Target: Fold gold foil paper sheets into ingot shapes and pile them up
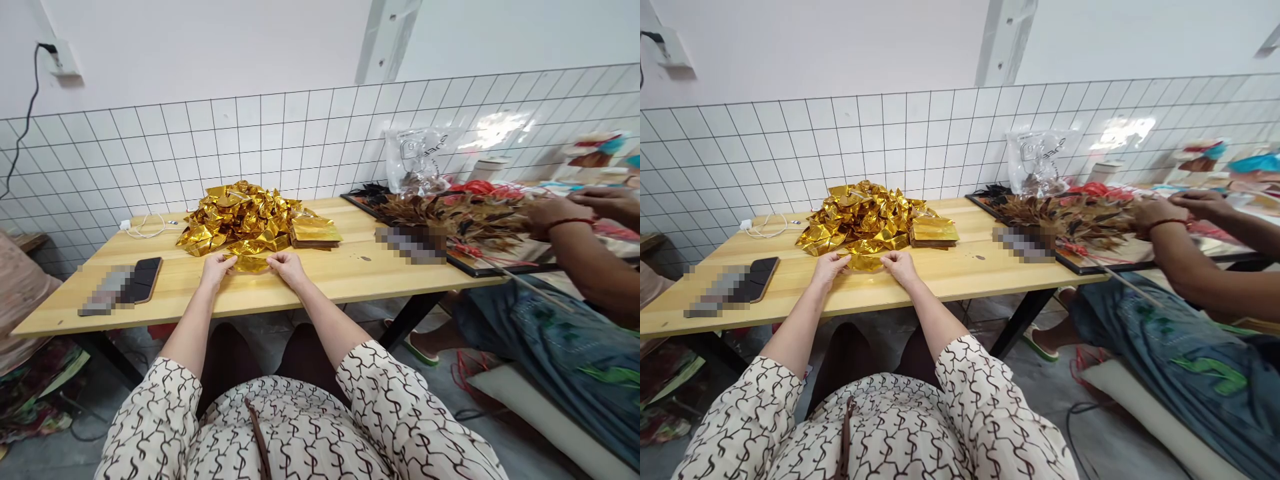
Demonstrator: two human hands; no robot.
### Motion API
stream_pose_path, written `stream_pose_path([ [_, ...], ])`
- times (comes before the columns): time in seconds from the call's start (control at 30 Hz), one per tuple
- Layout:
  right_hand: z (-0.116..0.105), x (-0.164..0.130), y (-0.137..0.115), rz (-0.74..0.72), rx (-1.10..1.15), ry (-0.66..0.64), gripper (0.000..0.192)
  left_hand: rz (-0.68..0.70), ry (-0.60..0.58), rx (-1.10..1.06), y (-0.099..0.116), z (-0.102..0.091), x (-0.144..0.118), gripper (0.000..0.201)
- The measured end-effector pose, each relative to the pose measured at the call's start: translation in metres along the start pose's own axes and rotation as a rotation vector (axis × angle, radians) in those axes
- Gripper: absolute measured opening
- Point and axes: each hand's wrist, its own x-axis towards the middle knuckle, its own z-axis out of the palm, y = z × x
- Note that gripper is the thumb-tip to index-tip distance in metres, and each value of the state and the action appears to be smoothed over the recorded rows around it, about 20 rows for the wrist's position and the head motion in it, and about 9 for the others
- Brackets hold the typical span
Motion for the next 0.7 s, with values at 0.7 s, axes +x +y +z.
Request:
stream_pose_path([
  [0.7, 0.001, -0.0012, -0.0027, 0.064, 0.165, -0.029, 0.035, 0.026, -0.015, -0.027, -0.0018, 0.0032, -0.0021, 0.033],
])
